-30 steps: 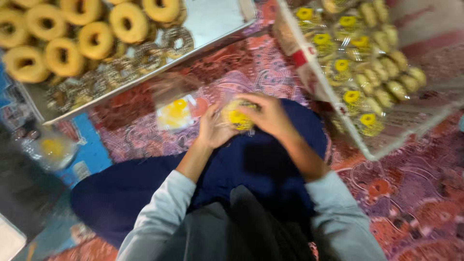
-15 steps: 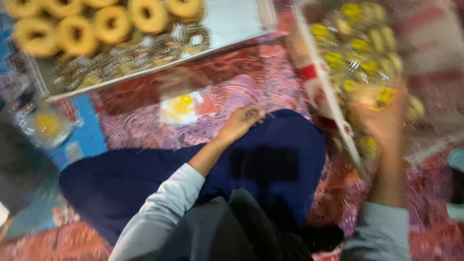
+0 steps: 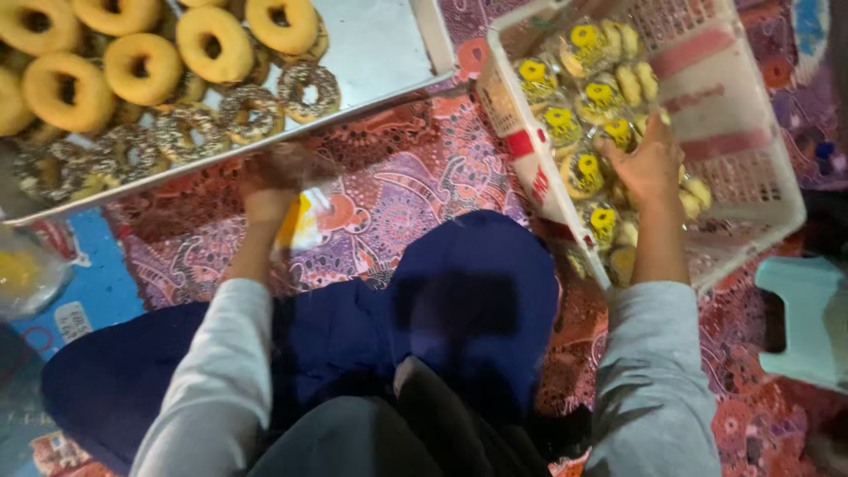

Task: The person sits on a patterned floor mat and repeatedly picks donuts from a metal tray, places them into clear plastic bags, and arranges the sealed bags into a white plastic crate. The donuts include plain and chocolate-sprinkled varieties.

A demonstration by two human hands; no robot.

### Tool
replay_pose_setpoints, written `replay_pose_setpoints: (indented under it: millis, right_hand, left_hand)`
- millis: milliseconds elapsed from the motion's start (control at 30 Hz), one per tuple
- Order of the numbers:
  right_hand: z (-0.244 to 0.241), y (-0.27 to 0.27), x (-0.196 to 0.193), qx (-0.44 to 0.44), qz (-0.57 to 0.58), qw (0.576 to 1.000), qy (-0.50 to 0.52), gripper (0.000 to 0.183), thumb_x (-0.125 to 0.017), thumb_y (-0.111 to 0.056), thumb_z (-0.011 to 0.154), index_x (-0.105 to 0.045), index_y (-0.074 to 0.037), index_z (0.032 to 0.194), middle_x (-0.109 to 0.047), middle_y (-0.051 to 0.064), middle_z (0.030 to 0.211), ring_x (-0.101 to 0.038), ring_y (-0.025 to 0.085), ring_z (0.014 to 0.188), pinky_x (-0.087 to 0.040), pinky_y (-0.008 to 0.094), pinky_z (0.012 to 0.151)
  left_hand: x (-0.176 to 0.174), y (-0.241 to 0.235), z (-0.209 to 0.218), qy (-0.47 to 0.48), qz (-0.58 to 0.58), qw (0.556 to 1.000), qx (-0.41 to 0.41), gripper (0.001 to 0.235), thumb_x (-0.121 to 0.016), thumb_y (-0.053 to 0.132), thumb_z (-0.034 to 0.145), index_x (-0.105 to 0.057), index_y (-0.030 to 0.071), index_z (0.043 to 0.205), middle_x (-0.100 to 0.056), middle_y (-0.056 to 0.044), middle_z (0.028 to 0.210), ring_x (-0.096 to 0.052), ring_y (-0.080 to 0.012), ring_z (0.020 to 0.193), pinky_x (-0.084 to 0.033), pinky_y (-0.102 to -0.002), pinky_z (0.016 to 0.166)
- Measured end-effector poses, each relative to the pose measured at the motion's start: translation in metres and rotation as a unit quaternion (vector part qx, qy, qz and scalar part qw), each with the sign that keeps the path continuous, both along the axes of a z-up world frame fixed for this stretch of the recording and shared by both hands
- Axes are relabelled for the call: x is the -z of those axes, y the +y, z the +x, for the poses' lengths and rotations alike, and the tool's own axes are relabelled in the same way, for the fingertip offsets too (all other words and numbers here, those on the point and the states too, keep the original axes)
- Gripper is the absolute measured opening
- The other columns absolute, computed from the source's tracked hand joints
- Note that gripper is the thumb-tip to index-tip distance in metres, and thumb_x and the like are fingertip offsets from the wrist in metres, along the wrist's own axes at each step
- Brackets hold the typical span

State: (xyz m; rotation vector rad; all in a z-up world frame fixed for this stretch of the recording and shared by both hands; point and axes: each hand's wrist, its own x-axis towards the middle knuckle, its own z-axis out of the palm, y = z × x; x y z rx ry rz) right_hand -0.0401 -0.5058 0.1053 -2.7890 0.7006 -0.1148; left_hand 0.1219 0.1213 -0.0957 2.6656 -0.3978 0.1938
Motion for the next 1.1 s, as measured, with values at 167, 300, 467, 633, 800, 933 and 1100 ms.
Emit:
replay_pose_setpoints:
  millis: [167, 300, 467, 633, 800, 933, 1100]
  right_hand:
    - [-0.004, 0.004, 0.02, -0.007, 0.019, 1.0, -0.017, 0.078, -0.076, -0.046, 0.097, -0.05, 0.001, 0.154, -0.055, 0.035, 0.144, -0.053, 0.05, 0.132, -0.043, 0.054, 0.112]
    - [-0.041, 0.001, 0.017, -0.097, -0.136, 0.986, -0.013, 0.075, -0.076, -0.041, 0.104, -0.049, 0.008, 0.154, -0.053, 0.036, 0.146, -0.048, 0.055, 0.134, -0.032, 0.06, 0.111]
    - [-0.024, 0.099, -0.034, -0.101, 0.025, 0.967, -0.234, 0.055, -0.067, -0.023, 0.113, -0.046, 0.005, 0.155, -0.05, 0.029, 0.162, -0.046, 0.044, 0.152, -0.032, 0.049, 0.129]
    - [0.007, 0.253, -0.065, -0.256, 0.155, 0.931, -0.207, 0.043, -0.075, -0.02, 0.098, -0.063, 0.0, 0.134, -0.063, 0.022, 0.137, -0.06, 0.037, 0.13, -0.047, 0.043, 0.112]
    - [0.02, 0.337, -0.051, -0.328, 0.198, 0.907, -0.174, 0.036, -0.074, -0.02, 0.095, -0.068, -0.001, 0.125, -0.066, 0.019, 0.131, -0.062, 0.036, 0.126, -0.049, 0.042, 0.107]
    - [0.022, 0.359, -0.014, -0.327, 0.235, 0.905, -0.135, 0.034, -0.074, -0.023, 0.095, -0.069, -0.004, 0.123, -0.069, 0.016, 0.129, -0.065, 0.034, 0.124, -0.05, 0.041, 0.106]
    - [0.03, 0.364, 0.022, -0.323, 0.246, 0.908, -0.107, 0.037, -0.074, -0.028, 0.094, -0.069, -0.005, 0.123, -0.069, 0.016, 0.128, -0.066, 0.033, 0.122, -0.051, 0.04, 0.103]
  left_hand:
    - [0.005, -0.002, -0.007, -0.025, 0.017, 0.992, -0.126, 0.024, -0.063, 0.021, 0.094, -0.072, 0.01, 0.113, -0.071, -0.017, 0.113, -0.066, -0.0355, 0.104, -0.053, -0.046, 0.088]
    - [-0.008, 0.002, -0.024, 0.027, -0.253, 0.961, -0.109, 0.03, -0.061, 0.01, 0.08, -0.07, 0.01, 0.109, -0.071, -0.017, 0.108, -0.068, -0.0379, 0.1, -0.057, -0.046, 0.088]
    - [-0.029, -0.004, -0.03, -0.125, -0.161, 0.976, -0.083, 0.037, -0.07, 0.011, 0.077, -0.068, -0.001, 0.112, -0.069, -0.026, 0.11, -0.065, -0.0447, 0.092, -0.051, -0.056, 0.08]
    - [-0.022, -0.01, -0.037, 0.094, -0.018, 0.983, -0.154, 0.02, -0.062, 0.008, 0.088, -0.072, 0.004, 0.106, -0.072, -0.023, 0.101, -0.068, -0.0418, 0.094, -0.053, -0.055, 0.083]
    - [-0.005, -0.002, -0.038, 0.126, 0.057, 0.988, -0.066, 0.017, -0.06, 0.014, 0.095, -0.075, 0.013, 0.103, -0.075, -0.02, 0.103, -0.071, -0.0375, 0.094, -0.054, -0.053, 0.094]
    - [0.0, -0.014, -0.02, -0.079, -0.066, 0.994, 0.03, 0.041, -0.055, 0.004, 0.076, -0.067, 0.0, 0.115, -0.073, -0.025, 0.101, -0.069, -0.0422, 0.076, -0.054, -0.051, 0.064]
    - [-0.018, -0.012, -0.016, 0.075, -0.017, 0.997, -0.003, 0.02, -0.055, 0.021, 0.107, -0.068, 0.007, 0.113, -0.072, -0.02, 0.099, -0.07, -0.0387, 0.084, -0.054, -0.052, 0.073]
